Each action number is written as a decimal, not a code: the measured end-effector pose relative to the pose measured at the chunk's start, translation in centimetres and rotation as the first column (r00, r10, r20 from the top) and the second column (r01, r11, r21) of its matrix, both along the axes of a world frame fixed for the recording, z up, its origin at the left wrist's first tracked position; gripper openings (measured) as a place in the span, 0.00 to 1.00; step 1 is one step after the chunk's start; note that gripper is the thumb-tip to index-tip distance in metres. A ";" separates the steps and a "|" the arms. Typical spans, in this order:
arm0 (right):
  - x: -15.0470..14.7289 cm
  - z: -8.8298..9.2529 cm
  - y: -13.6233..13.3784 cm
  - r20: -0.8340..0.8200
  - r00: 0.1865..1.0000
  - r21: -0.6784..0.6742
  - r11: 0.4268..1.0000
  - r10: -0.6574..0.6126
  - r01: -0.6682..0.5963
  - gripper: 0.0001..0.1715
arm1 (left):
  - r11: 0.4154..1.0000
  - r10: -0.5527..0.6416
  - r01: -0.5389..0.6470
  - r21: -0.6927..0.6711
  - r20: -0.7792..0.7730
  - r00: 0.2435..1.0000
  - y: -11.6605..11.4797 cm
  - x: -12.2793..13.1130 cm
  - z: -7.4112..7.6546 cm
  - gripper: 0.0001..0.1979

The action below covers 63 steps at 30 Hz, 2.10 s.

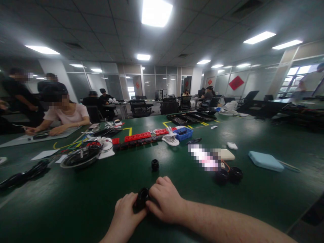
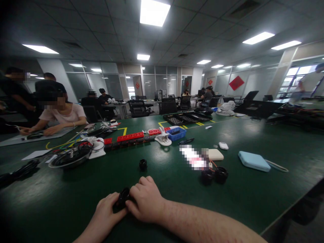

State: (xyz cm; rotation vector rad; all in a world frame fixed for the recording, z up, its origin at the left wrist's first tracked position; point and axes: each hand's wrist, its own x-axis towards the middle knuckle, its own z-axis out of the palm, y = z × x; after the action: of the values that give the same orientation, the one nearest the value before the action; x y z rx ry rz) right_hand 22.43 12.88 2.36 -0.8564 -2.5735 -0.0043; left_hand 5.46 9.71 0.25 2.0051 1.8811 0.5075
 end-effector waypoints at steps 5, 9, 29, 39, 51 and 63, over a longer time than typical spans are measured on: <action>0.1 0.3 0.0 -0.007 0.999 -0.009 0.999 -0.053 0.053 0.12 | 1.000 -0.001 0.001 -0.023 0.015 1.000 0.0 0.0 0.2 0.12; 0.0 0.4 0.0 0.006 0.997 -0.024 0.996 -0.083 0.083 0.13 | 1.000 -0.013 0.014 -0.022 0.009 1.000 0.1 0.0 0.1 0.12; -0.3 0.6 -0.4 0.010 0.999 -0.055 0.998 -0.042 0.043 0.21 | 0.997 -0.081 0.081 -0.021 -0.011 0.997 -0.4 0.3 0.2 0.08; -0.5 0.6 -0.5 0.004 0.999 -0.076 0.996 -0.042 0.042 0.21 | 0.997 -0.077 0.076 -0.030 -0.037 0.996 -0.2 0.3 -0.2 0.06; -0.6 0.4 -0.5 -0.039 0.999 -0.089 0.996 -0.032 0.028 0.22 | 0.996 -0.087 0.087 -0.036 -0.011 0.996 -0.4 0.4 0.1 0.05; -0.9 0.1 -0.6 -0.100 0.995 -0.149 0.989 -0.023 0.007 0.23 | 0.995 -0.070 0.069 -0.066 -0.018 0.997 -0.4 0.6 0.5 0.05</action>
State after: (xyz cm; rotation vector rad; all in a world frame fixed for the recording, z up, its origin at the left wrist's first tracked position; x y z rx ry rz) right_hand 21.48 12.26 2.49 -0.9053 -2.4961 0.2231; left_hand 6.02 9.27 0.77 2.0319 1.8084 0.4032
